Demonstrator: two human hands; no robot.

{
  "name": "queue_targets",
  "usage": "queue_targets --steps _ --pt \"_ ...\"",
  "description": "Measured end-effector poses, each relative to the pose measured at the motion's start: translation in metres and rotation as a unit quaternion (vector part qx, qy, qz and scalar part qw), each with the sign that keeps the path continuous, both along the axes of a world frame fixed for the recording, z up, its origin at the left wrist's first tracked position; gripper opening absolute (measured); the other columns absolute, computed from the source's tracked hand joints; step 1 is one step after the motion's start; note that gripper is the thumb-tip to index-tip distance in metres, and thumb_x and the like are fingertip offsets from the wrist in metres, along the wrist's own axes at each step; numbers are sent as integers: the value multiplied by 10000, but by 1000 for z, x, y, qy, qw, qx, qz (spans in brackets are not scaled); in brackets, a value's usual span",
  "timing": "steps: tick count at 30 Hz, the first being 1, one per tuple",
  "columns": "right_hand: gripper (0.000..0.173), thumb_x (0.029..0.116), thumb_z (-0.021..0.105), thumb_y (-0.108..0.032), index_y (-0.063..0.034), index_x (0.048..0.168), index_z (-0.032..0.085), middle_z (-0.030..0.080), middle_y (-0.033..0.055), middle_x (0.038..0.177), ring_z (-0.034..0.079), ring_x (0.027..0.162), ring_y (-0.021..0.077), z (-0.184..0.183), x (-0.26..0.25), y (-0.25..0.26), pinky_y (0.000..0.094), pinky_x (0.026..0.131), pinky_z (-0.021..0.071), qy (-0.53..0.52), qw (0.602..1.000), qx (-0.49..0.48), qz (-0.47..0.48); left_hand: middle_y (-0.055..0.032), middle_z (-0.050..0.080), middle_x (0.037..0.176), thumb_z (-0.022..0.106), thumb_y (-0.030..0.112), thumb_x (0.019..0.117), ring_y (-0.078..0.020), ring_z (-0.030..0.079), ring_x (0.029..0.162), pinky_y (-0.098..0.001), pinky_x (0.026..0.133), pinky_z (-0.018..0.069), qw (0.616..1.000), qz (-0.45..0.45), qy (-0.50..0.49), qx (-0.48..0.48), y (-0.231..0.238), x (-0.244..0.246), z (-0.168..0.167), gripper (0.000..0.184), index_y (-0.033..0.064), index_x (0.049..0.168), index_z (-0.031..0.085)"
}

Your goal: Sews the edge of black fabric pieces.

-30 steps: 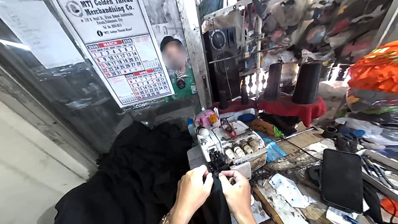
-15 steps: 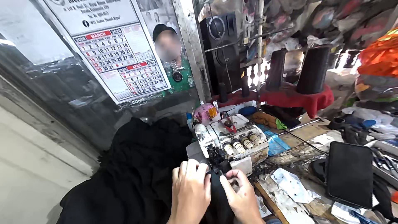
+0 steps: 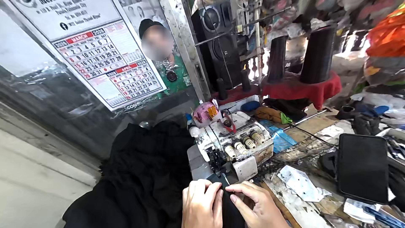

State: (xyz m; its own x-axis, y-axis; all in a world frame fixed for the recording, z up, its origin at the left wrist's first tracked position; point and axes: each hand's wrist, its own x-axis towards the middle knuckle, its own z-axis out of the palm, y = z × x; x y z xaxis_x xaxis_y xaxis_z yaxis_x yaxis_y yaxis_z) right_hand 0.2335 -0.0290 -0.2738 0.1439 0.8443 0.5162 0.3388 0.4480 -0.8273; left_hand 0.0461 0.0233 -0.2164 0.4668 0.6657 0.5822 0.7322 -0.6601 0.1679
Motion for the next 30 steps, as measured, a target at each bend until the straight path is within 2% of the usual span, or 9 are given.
queue_targets --steps 3,10,13,16,19,21,24,26,30 --pt "193 985 673 -186 -197 1158 759 728 -56 1057 673 843 53 -3 -1 1 243 704 593 31 999 5 -4 56 686 1026 625 324 971 -137 614 1021 -379 864 493 999 5 -40 0 1 3 -7 223 270 1096 801" --pt "286 1041 565 -249 -314 1253 746 748 -100 984 690 854 17 10 -3 16 281 769 608 -88 996 -27 -3 69 693 1103 575 369 985 -145 607 1086 -403 932 511 997 -4 -67 -46 66 -18 -8 264 295 1096 802" --pt "452 1074 489 -362 -370 1525 510 746 1 923 699 762 139 30 -5 14 430 731 596 -149 971 -136 126 81 691 1134 580 435 994 -120 611 1131 -417 999 503 994 -2 -69 -84 96 -39 -5 257 343 1105 793" --pt "597 1060 511 -418 -429 1617 298 720 78 932 682 752 242 40 1 10 518 712 572 -185 937 -193 224 75 690 1156 576 439 985 -129 609 1153 -407 997 512 994 18 -57 -95 90 -56 5 261 334 1086 794" --pt "534 1041 581 -350 -337 1560 455 738 48 975 701 754 186 44 10 1 452 710 607 -170 932 -161 277 81 698 1167 546 392 1005 -125 618 1150 -378 984 521 996 18 -60 -56 78 -50 10 284 294 1118 787" --pt "431 1033 580 -357 -289 1459 573 726 17 886 684 695 152 52 5 9 421 656 604 -189 952 -124 205 53 688 1211 521 383 1022 -148 608 1177 -420 1007 509 998 19 -32 -51 80 -41 4 314 273 1172 775" --pt "514 1063 444 -433 -359 1572 429 686 79 806 674 727 288 72 -5 23 530 667 548 -339 919 -169 113 58 680 1199 518 377 1016 -154 599 1158 -435 979 496 999 19 10 -43 79 -38 0 307 288 1154 778" --pt "526 1046 470 -436 -389 1567 410 687 100 809 679 733 334 74 -3 14 582 647 535 -377 899 -181 126 85 684 1189 530 380 1008 -140 601 1152 -415 973 501 999 8 29 -42 64 -41 4 294 303 1143 779" --pt "354 1057 502 -425 -324 1385 592 707 -15 945 687 784 155 54 17 2 436 695 589 -299 941 -94 128 120 688 1130 568 368 988 -99 600 1115 -386 954 489 999 -39 13 -31 36 -36 6 250 311 1112 778"
